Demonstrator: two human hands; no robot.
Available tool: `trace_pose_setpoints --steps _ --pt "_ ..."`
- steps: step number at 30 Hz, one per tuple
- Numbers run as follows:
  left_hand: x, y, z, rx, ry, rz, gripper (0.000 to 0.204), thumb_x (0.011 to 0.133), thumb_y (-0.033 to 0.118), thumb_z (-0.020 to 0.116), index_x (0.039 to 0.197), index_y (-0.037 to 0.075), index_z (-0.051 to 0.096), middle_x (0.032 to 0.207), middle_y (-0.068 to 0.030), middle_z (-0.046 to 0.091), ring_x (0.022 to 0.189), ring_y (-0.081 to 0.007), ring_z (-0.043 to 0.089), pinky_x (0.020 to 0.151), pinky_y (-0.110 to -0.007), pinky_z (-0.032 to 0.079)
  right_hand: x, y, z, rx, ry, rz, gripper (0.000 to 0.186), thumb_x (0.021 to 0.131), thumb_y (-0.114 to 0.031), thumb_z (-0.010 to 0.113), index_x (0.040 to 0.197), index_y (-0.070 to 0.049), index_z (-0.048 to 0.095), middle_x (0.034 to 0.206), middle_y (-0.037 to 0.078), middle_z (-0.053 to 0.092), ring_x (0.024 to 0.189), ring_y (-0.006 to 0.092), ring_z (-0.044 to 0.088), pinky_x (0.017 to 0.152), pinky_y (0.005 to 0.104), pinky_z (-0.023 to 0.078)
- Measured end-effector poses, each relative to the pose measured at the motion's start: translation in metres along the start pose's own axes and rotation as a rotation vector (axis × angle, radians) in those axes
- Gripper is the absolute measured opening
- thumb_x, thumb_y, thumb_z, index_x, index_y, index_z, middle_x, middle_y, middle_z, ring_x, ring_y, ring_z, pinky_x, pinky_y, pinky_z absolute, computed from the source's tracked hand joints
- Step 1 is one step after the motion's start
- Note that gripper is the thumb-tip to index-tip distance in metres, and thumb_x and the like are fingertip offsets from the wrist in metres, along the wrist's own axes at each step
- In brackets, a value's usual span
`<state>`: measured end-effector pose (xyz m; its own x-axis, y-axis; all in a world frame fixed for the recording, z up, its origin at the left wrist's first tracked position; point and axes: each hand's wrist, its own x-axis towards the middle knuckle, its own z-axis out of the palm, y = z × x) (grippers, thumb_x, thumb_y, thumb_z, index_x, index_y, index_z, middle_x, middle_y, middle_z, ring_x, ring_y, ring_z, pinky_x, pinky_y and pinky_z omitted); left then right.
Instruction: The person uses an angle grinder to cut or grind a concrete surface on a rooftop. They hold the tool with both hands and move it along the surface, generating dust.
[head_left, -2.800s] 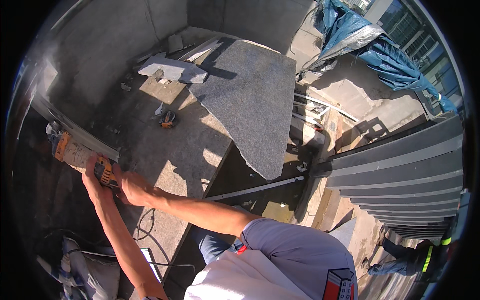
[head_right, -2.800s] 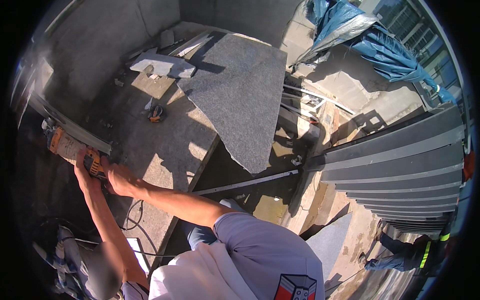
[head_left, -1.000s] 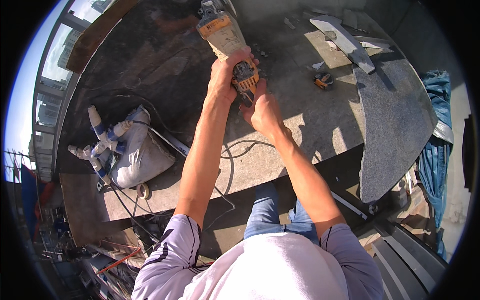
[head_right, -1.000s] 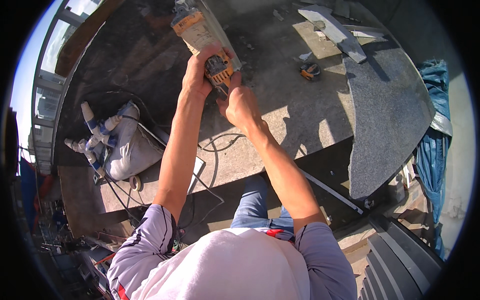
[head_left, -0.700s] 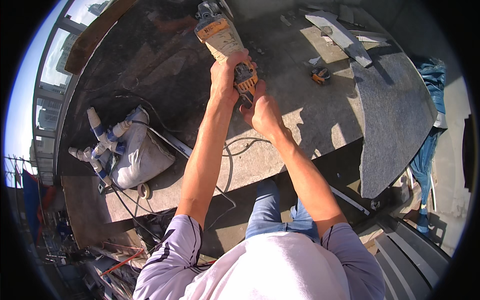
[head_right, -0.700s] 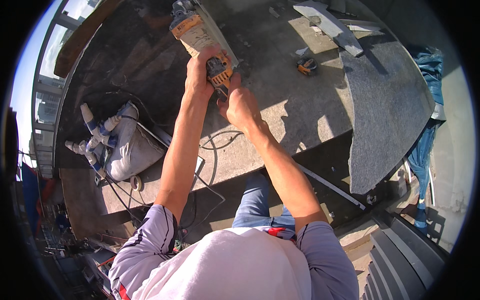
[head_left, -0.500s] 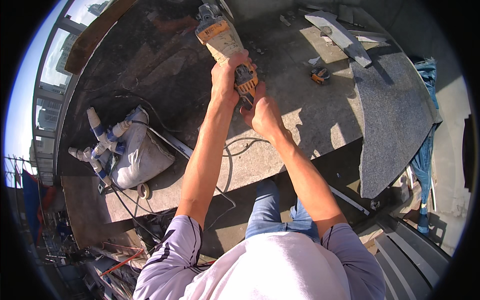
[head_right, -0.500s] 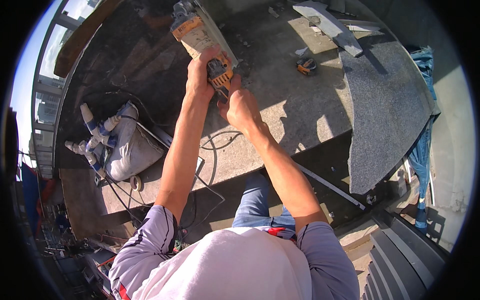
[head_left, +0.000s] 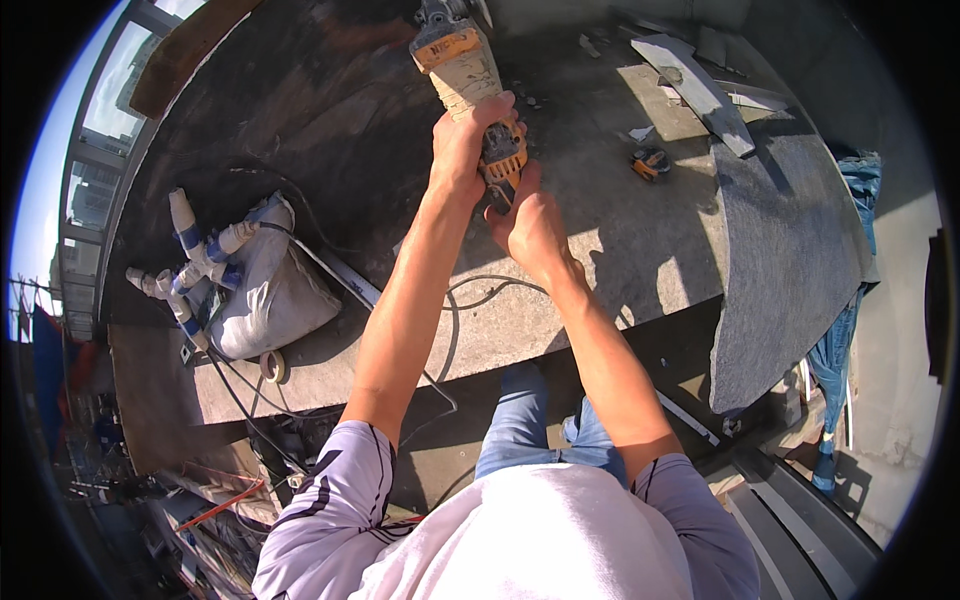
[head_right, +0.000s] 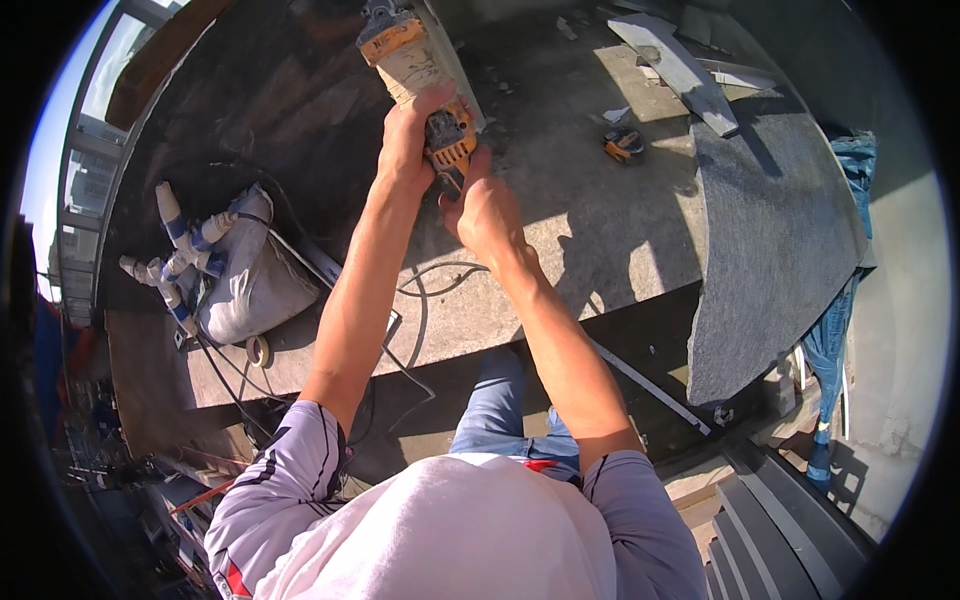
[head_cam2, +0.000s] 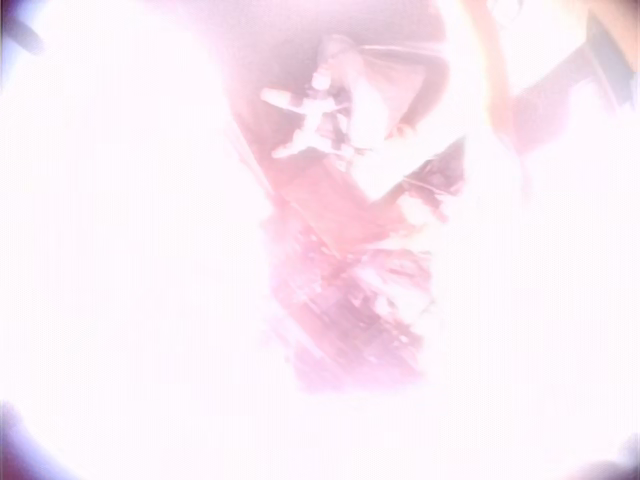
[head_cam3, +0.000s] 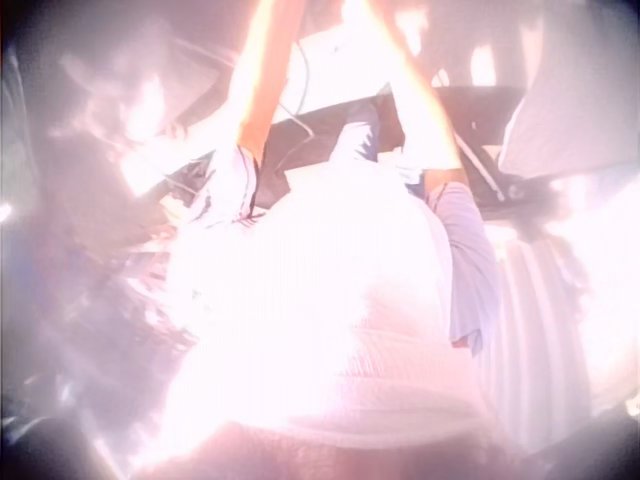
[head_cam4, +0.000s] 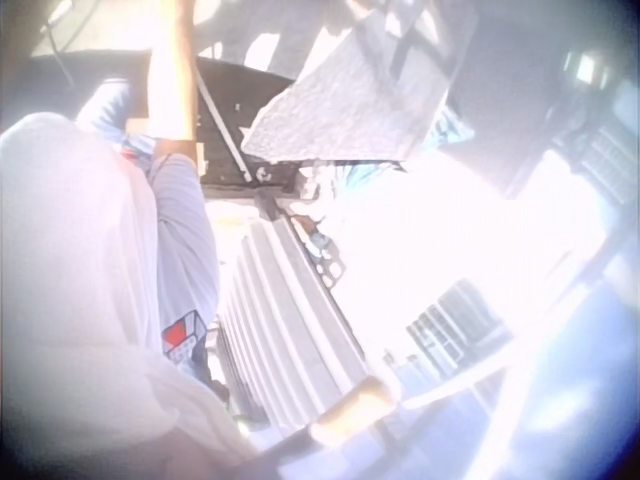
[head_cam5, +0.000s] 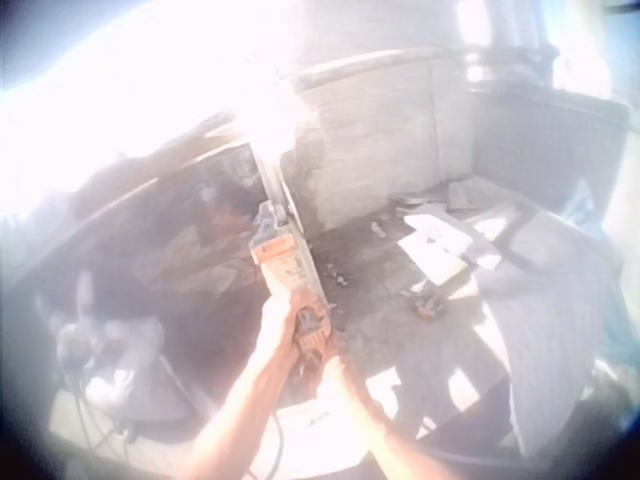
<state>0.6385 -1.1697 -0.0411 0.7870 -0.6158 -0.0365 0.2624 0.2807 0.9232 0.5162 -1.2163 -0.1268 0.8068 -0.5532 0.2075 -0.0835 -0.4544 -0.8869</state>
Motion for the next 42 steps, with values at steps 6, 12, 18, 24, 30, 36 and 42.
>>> trace_pose_setpoints --steps 6,12,18,24,30,36,42 --pt "0.003 0.007 0.002 0.004 0.023 0.006 0.045 0.09 0.027 0.088 0.12 -0.001 0.069 0.098 -0.0094 0.072 0.088 -0.0213 0.075 0.077 -0.039 0.062 0.011 0.001 0.003 -0.029 0.035 -0.038 0.067 0.089 -0.014 0.084 0.137 0.011 0.044 0.093 0.034 0.077 0.095 0.0535 0.077 0.072 0.0553 0.061" --pt "-0.003 0.007 0.004 0.066 0.031 -0.011 0.044 0.09 0.026 0.089 0.119 -0.001 0.069 0.099 -0.0101 0.073 0.088 -0.022 0.075 0.077 -0.04 0.063 0.002 -0.002 -0.002 -0.062 -0.003 0.005 0.073 0.089 -0.014 0.084 0.142 0.013 0.043 0.094 0.032 0.078 0.094 0.0516 0.078 0.074 0.0543 0.062" --pt "-0.006 -0.007 0.002 0.051 0.029 -0.011 0.04 0.089 0.023 0.087 0.116 -0.001 0.07 0.099 -0.0103 0.073 0.087 -0.0222 0.075 0.077 -0.04 0.064 -0.009 0.0 -0.008 -0.021 -0.056 0.051 0.072 0.091 -0.017 0.083 0.143 0.014 0.043 0.097 0.033 0.078 0.096 0.0517 0.078 0.077 0.0545 0.063" --pt "-0.004 -0.01 -0.001 0.003 0.008 -0.006 0.039 0.086 0.02 0.088 0.113 0.001 0.068 0.097 -0.0083 0.071 0.084 -0.0206 0.074 0.073 -0.039 0.062 -0.01 0.001 -0.007 -0.048 -0.033 0.016 0.075 0.091 -0.017 0.084 0.144 0.015 0.041 0.094 0.031 0.078 0.093 0.0516 0.078 0.077 0.0549 0.064" --pt "0.002 0.0 0.002 0.024 0.021 -0.001 0.041 0.085 0.022 0.089 0.113 0.001 0.068 0.097 -0.0085 0.071 0.085 -0.0209 0.074 0.074 -0.039 0.062 0.003 0.004 0.002 -0.075 0.012 -0.001 0.072 0.087 -0.013 0.084 0.14 0.011 0.043 0.093 0.033 0.077 0.092 0.0533 0.078 0.07 0.0554 0.062" --pt "0.009 0.005 0.001 0.059 0.042 -0.011 0.044 0.084 0.025 0.09 0.114 0.0 0.068 0.097 -0.009 0.071 0.085 -0.0211 0.073 0.075 -0.04 0.062 0.009 0.003 0.004 -0.072 0.036 -0.03 0.069 0.087 -0.014 0.085 0.138 0.009 0.043 0.093 0.032 0.077 0.091 0.0529 0.078 0.069 0.0543 0.061" --pt "-0.001 -0.007 0.001 0.028 0.04 -0.01 0.041 0.085 0.022 0.089 0.113 0.0 0.068 0.096 -0.0092 0.071 0.084 -0.0208 0.074 0.073 -0.039 0.061 -0.004 0.009 0.003 -0.029 0.004 0.012 0.07 0.088 -0.013 0.084 0.139 0.01 0.042 0.094 0.032 0.077 0.093 0.0518 0.079 0.07 0.0537 0.062"
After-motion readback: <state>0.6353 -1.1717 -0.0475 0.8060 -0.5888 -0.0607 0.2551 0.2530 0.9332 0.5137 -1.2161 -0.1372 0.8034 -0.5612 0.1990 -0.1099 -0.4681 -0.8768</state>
